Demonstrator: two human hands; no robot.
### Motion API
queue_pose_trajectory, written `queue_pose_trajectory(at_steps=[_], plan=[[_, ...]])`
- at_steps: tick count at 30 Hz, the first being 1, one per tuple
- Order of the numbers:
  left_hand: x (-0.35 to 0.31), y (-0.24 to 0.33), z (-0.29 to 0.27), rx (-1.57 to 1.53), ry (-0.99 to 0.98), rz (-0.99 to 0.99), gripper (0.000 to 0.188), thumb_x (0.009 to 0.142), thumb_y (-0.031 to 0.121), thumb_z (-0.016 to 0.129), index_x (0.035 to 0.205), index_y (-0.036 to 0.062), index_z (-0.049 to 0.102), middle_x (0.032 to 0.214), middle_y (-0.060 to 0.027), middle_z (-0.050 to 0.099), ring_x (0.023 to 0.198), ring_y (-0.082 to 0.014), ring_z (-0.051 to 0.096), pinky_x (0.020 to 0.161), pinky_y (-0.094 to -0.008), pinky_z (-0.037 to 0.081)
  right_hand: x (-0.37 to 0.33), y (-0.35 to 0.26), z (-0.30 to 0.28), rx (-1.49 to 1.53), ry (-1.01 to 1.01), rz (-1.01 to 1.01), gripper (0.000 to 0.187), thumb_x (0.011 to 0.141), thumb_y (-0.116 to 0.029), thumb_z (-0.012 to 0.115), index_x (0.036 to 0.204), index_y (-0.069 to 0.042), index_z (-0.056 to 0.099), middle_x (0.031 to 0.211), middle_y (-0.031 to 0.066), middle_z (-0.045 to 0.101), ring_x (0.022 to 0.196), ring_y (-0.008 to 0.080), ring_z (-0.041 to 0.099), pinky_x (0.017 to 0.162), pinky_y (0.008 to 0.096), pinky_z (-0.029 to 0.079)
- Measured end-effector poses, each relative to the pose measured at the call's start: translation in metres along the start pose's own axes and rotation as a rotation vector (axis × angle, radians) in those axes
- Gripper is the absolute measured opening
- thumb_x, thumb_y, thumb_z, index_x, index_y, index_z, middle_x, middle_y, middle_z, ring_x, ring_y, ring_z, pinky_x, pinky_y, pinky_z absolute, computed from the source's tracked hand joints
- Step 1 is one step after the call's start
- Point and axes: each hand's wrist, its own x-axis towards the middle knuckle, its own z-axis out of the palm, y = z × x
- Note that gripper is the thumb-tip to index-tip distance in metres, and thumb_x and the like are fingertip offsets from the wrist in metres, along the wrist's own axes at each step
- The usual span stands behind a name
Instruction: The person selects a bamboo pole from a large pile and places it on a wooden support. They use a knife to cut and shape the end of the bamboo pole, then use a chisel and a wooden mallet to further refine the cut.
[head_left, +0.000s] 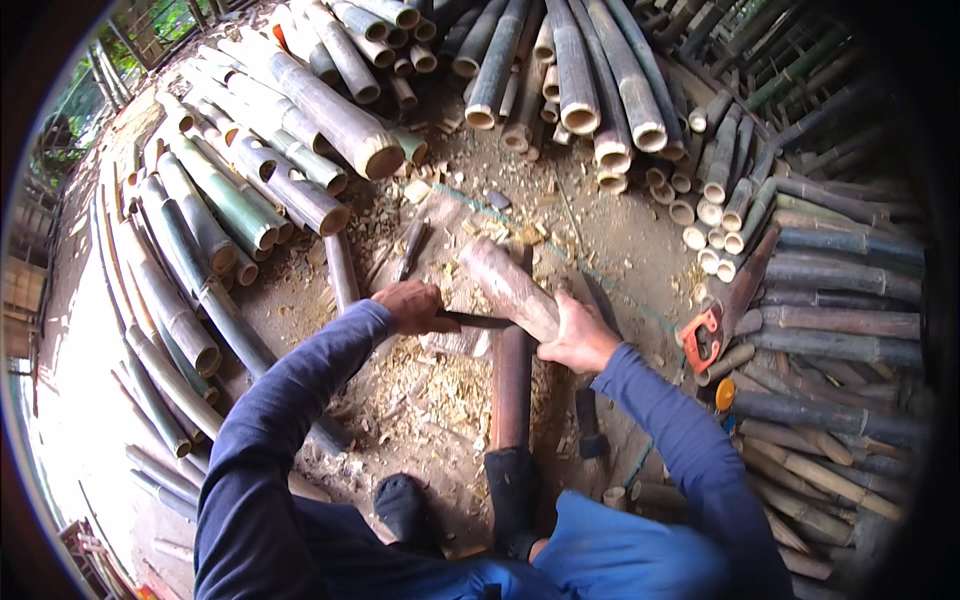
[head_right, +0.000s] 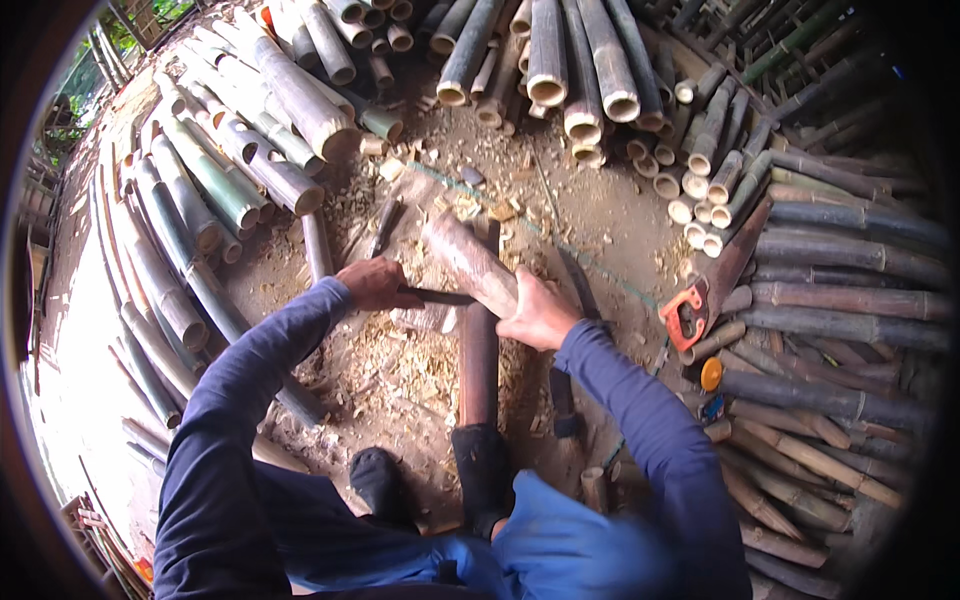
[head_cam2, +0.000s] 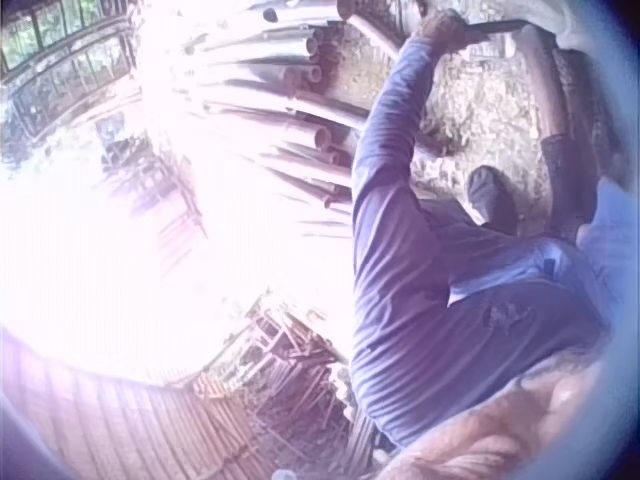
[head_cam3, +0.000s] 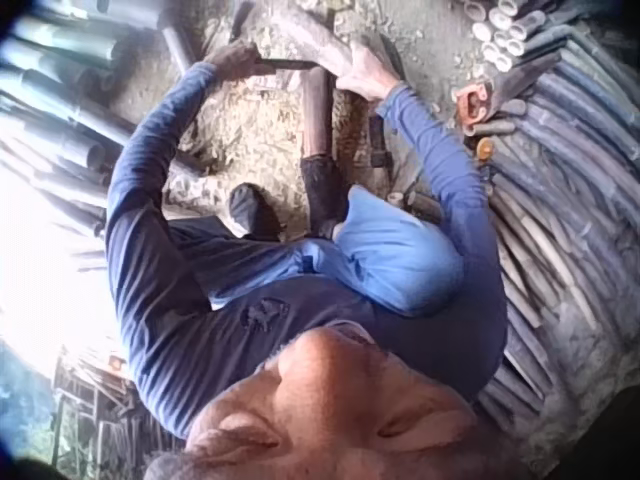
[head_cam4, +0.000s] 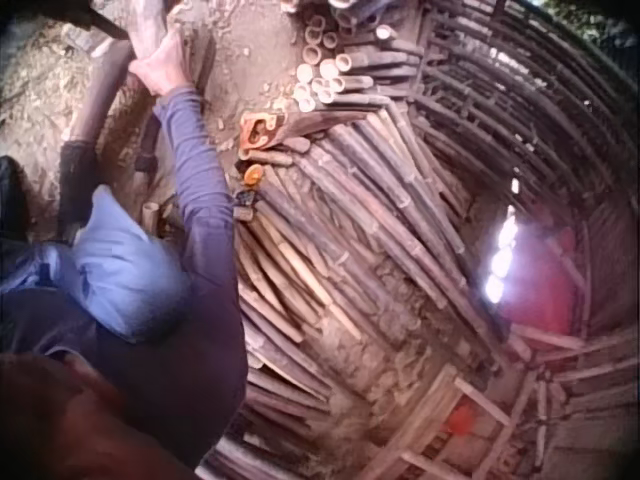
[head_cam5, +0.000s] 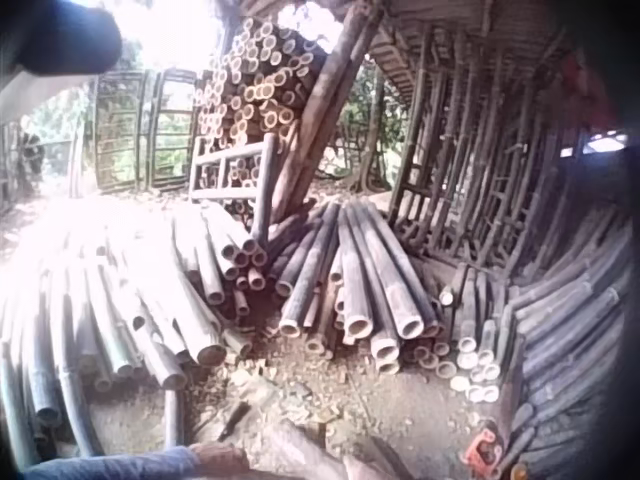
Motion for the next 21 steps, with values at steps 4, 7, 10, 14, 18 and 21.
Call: queue_pose_trajectory(at_steps=[4,7,10,14,18,21], plan=[[0.013,-0.016,-0.007,-0.288,-0.390,-0.076,0.057,0.086,0.061,0.070,0.090,0.0041,0.078,0.070,-0.0140,0.069,0.062,-0.0262,0.067,0.066,-0.0420,0.054,-0.005,-0.018,-0.088,0.217,-0.062,-0.071,0.082,0.066,-0.014,0.083,0.133,0.012,0.044,0.119,0.0253,0.062,0.111,0.0297,0.064,0.100,0.0363,0.052],[0.010,-0.011,-0.011,-0.148,-0.361,-0.053,0.050,0.085,0.053,0.072,0.089,0.0031,0.077,0.069,-0.0140,0.069,0.064,-0.0265,0.067,0.067,-0.0423,0.054,-0.033,-0.034,-0.123,0.822,0.043,-0.112,0.074,0.072,-0.021,0.077,0.132,0.007,0.045,0.106,0.0160,0.060,0.079,0.0210,0.067,0.073,0.0380,0.060],[0.004,0.006,-0.012,-0.026,-0.199,-0.001,0.047,0.083,0.048,0.075,0.092,0.0027,0.076,0.074,-0.0149,0.070,0.069,-0.0284,0.070,0.069,-0.0434,0.056,-0.054,-0.017,-0.108,1.233,0.108,-0.119,0.076,0.071,-0.028,0.076,0.132,0.005,0.047,0.096,0.0129,0.060,0.075,0.0217,0.066,0.061,0.0360,0.058],[0.010,0.018,-0.048,0.040,-0.249,-0.039,0.045,0.080,0.045,0.078,0.093,0.0023,0.074,0.081,-0.0152,0.071,0.081,-0.0320,0.072,0.073,-0.0433,0.056,-0.077,-0.006,-0.088,1.159,0.249,0.097,0.074,0.072,-0.029,0.074,0.134,0.002,0.046,0.091,0.0108,0.060,0.069,0.0205,0.066,0.056,0.0348,0.057],[0.009,0.037,-0.069,0.273,-0.097,0.065,0.035,0.080,0.039,0.079,0.092,0.0063,0.073,0.082,-0.0118,0.072,0.077,-0.0303,0.071,0.070,-0.0433,0.057,-0.089,0.023,-0.078,1.373,0.122,0.178,0.081,0.073,-0.030,0.077,0.140,-0.002,0.041,0.092,0.0112,0.060,0.072,0.0215,0.066,0.060,0.0369,0.059],[-0.002,0.038,-0.049,0.403,0.058,0.056,0.032,0.085,0.039,0.076,0.082,0.0084,0.070,0.073,-0.0074,0.069,0.065,-0.0252,0.069,0.058,-0.0401,0.055,-0.102,0.026,-0.066,1.682,0.037,0.028,0.082,0.072,-0.030,0.078,0.140,-0.004,0.042,0.097,0.0135,0.060,0.079,0.0241,0.067,0.065,0.0387,0.060]])
